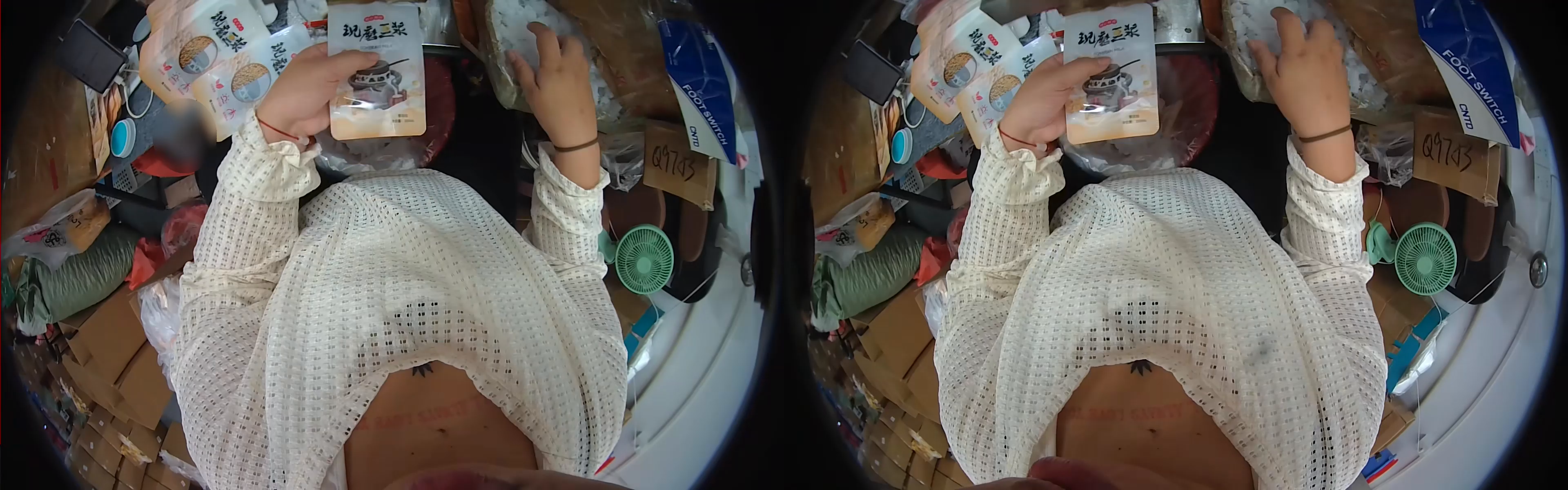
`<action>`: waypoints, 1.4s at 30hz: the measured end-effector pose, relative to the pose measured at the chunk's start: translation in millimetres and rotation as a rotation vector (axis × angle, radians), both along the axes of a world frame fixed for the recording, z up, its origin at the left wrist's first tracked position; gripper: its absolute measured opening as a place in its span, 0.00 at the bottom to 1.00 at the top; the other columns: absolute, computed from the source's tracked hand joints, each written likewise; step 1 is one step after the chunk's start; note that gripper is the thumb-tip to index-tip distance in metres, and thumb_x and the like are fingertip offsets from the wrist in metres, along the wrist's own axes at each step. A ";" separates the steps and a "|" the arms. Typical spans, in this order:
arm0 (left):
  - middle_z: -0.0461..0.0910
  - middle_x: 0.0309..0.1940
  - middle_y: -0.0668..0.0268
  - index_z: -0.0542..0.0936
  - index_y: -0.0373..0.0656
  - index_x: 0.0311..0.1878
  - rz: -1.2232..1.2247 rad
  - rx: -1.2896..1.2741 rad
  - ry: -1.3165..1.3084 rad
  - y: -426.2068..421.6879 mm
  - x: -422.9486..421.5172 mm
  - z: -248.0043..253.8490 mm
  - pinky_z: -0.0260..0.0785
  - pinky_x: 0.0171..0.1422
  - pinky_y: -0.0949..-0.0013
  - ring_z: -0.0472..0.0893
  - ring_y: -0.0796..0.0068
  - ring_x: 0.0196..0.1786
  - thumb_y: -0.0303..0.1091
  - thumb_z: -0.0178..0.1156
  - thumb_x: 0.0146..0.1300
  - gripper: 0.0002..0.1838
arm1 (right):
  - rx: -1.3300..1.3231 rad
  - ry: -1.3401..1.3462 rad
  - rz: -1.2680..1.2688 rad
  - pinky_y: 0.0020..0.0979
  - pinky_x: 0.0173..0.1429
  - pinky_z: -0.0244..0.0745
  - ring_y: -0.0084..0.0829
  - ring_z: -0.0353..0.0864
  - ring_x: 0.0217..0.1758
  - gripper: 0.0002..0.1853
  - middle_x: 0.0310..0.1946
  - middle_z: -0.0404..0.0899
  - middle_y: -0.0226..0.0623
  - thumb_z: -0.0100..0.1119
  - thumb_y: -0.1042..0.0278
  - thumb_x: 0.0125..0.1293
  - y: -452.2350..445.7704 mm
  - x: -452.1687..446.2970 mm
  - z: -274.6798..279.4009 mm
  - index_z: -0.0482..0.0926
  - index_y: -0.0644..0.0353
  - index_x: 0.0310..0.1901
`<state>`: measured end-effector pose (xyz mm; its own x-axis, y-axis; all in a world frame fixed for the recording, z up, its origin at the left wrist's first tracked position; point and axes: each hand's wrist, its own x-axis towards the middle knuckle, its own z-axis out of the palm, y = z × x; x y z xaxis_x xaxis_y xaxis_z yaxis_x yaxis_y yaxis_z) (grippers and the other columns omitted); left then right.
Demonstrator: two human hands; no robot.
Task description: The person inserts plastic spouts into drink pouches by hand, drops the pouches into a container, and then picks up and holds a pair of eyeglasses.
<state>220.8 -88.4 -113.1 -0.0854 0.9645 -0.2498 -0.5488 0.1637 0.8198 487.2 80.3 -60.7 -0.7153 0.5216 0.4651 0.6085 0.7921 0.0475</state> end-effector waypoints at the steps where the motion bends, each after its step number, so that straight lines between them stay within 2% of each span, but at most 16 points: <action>1: 0.85 0.51 0.56 0.77 0.29 0.58 0.015 -0.034 -0.122 0.6 2.1 4.5 0.83 0.54 0.63 0.87 0.64 0.49 0.29 0.61 0.71 0.17 | 0.010 -0.007 -0.018 0.48 0.51 0.77 0.55 0.79 0.48 0.21 0.46 0.79 0.50 0.66 0.58 0.68 4.7 1.2 -0.1 0.78 0.52 0.60; 2: 0.85 0.50 0.57 0.77 0.29 0.58 0.040 -0.064 -0.046 -2.0 3.2 7.6 0.79 0.57 0.63 0.85 0.65 0.51 0.31 0.62 0.72 0.18 | 0.017 -0.014 -0.038 0.47 0.50 0.77 0.54 0.80 0.47 0.20 0.45 0.79 0.49 0.66 0.58 0.68 7.4 3.8 -0.3 0.79 0.52 0.59; 5: 0.80 0.55 0.55 0.75 0.29 0.59 0.382 -0.027 0.746 -20.4 13.9 18.7 0.73 0.63 0.61 0.80 0.64 0.55 0.36 0.65 0.71 0.22 | -0.066 0.050 -0.001 0.44 0.45 0.77 0.50 0.81 0.44 0.14 0.42 0.80 0.43 0.66 0.63 0.68 7.0 3.9 3.9 0.82 0.51 0.53; 7: 0.75 0.57 0.48 0.68 0.29 0.66 0.782 0.224 1.536 -37.0 -1.8 12.1 0.67 0.65 0.58 0.76 0.53 0.54 0.39 0.73 0.63 0.35 | -0.097 0.136 0.048 0.42 0.44 0.77 0.48 0.81 0.42 0.11 0.40 0.80 0.41 0.65 0.67 0.68 9.1 6.0 3.9 0.83 0.52 0.50; 8: 0.70 0.63 0.43 0.69 0.33 0.68 0.743 0.077 1.988 -53.3 -6.5 18.7 0.63 0.70 0.53 0.72 0.44 0.63 0.36 0.74 0.59 0.37 | -0.108 0.183 0.074 0.41 0.43 0.77 0.47 0.82 0.41 0.09 0.38 0.80 0.40 0.64 0.69 0.68 10.9 6.1 4.6 0.83 0.53 0.49; 11: 0.71 0.65 0.44 0.72 0.39 0.67 0.273 0.034 2.146 -83.2 -18.1 0.5 0.65 0.69 0.49 0.72 0.39 0.65 0.31 0.72 0.56 0.35 | -0.046 0.191 0.017 0.40 0.44 0.77 0.47 0.82 0.41 0.10 0.37 0.80 0.40 0.63 0.71 0.67 17.3 10.3 4.2 0.83 0.53 0.50; 15: 0.81 0.57 0.50 0.78 0.42 0.64 0.307 0.095 1.968 -92.3 -37.4 4.1 0.72 0.63 0.51 0.80 0.47 0.59 0.20 0.62 0.58 0.27 | -0.053 0.187 -0.007 0.37 0.46 0.78 0.45 0.84 0.44 0.11 0.40 0.83 0.40 0.62 0.72 0.68 20.7 13.4 0.8 0.83 0.54 0.51; 16: 0.84 0.52 0.52 0.79 0.41 0.61 0.368 0.081 1.958 -89.9 -36.0 7.0 0.74 0.61 0.58 0.83 0.57 0.54 0.20 0.58 0.65 0.21 | -0.023 0.221 0.039 0.37 0.47 0.79 0.44 0.85 0.44 0.11 0.41 0.84 0.40 0.63 0.71 0.68 29.5 18.0 -2.3 0.83 0.54 0.51; 19: 0.84 0.52 0.58 0.78 0.34 0.60 0.561 -0.065 1.257 -96.3 -38.3 7.0 0.73 0.62 0.65 0.83 0.68 0.53 0.27 0.55 0.77 0.14 | -0.141 0.342 -0.131 0.36 0.48 0.80 0.43 0.86 0.44 0.11 0.41 0.86 0.43 0.64 0.68 0.68 21.3 14.9 5.7 0.83 0.57 0.51; 20: 0.84 0.50 0.63 0.80 0.32 0.57 0.606 0.107 0.947 -93.4 -34.0 4.5 0.72 0.58 0.72 0.80 0.81 0.50 0.34 0.52 0.81 0.15 | -0.216 0.381 -0.241 0.36 0.48 0.80 0.43 0.87 0.44 0.12 0.41 0.87 0.44 0.64 0.67 0.68 15.2 14.3 8.4 0.83 0.58 0.51; 25: 0.81 0.37 0.72 0.82 0.34 0.52 0.257 0.110 0.810 -72.4 8.1 2.9 0.67 0.43 0.79 0.75 0.86 0.38 0.27 0.61 0.72 0.10 | -0.140 0.219 -0.105 0.35 0.45 0.79 0.41 0.86 0.40 0.13 0.37 0.86 0.43 0.67 0.63 0.67 37.0 22.7 -9.9 0.83 0.60 0.49; 30: 0.87 0.43 0.66 0.83 0.34 0.53 0.131 0.083 0.507 -57.6 46.8 5.9 0.73 0.52 0.76 0.81 0.84 0.44 0.34 0.59 0.77 0.12 | -0.166 0.350 -0.082 0.36 0.42 0.77 0.41 0.84 0.36 0.13 0.34 0.84 0.43 0.67 0.62 0.68 35.2 23.8 -3.4 0.83 0.61 0.48; 33: 0.87 0.44 0.66 0.83 0.34 0.53 0.107 0.018 0.333 -56.7 51.5 -1.0 0.73 0.52 0.76 0.81 0.84 0.44 0.33 0.58 0.77 0.12 | -0.178 0.085 -0.119 0.37 0.40 0.75 0.40 0.81 0.33 0.13 0.31 0.81 0.43 0.67 0.62 0.68 30.7 28.2 1.8 0.83 0.62 0.48; 36: 0.87 0.44 0.67 0.83 0.33 0.52 0.043 0.064 0.556 -58.2 52.4 -1.1 0.73 0.52 0.76 0.81 0.84 0.45 0.32 0.59 0.76 0.12 | -0.097 0.174 -0.053 0.38 0.38 0.74 0.40 0.78 0.31 0.14 0.29 0.79 0.42 0.68 0.61 0.67 25.7 24.2 6.8 0.83 0.60 0.49; 39: 0.86 0.44 0.67 0.83 0.33 0.52 -0.012 0.018 0.471 -56.6 53.4 -4.0 0.73 0.53 0.76 0.81 0.84 0.45 0.30 0.60 0.75 0.11 | -0.106 0.202 0.081 0.38 0.37 0.73 0.40 0.77 0.30 0.16 0.30 0.78 0.41 0.68 0.61 0.66 19.1 9.4 13.2 0.83 0.59 0.51; 42: 0.86 0.44 0.67 0.83 0.33 0.53 -0.006 0.062 0.436 -53.9 59.8 -4.2 0.72 0.53 0.77 0.80 0.84 0.45 0.29 0.61 0.73 0.10 | -0.144 0.057 0.000 0.45 0.46 0.76 0.51 0.80 0.42 0.12 0.39 0.81 0.49 0.66 0.65 0.65 11.0 -12.4 5.1 0.80 0.61 0.46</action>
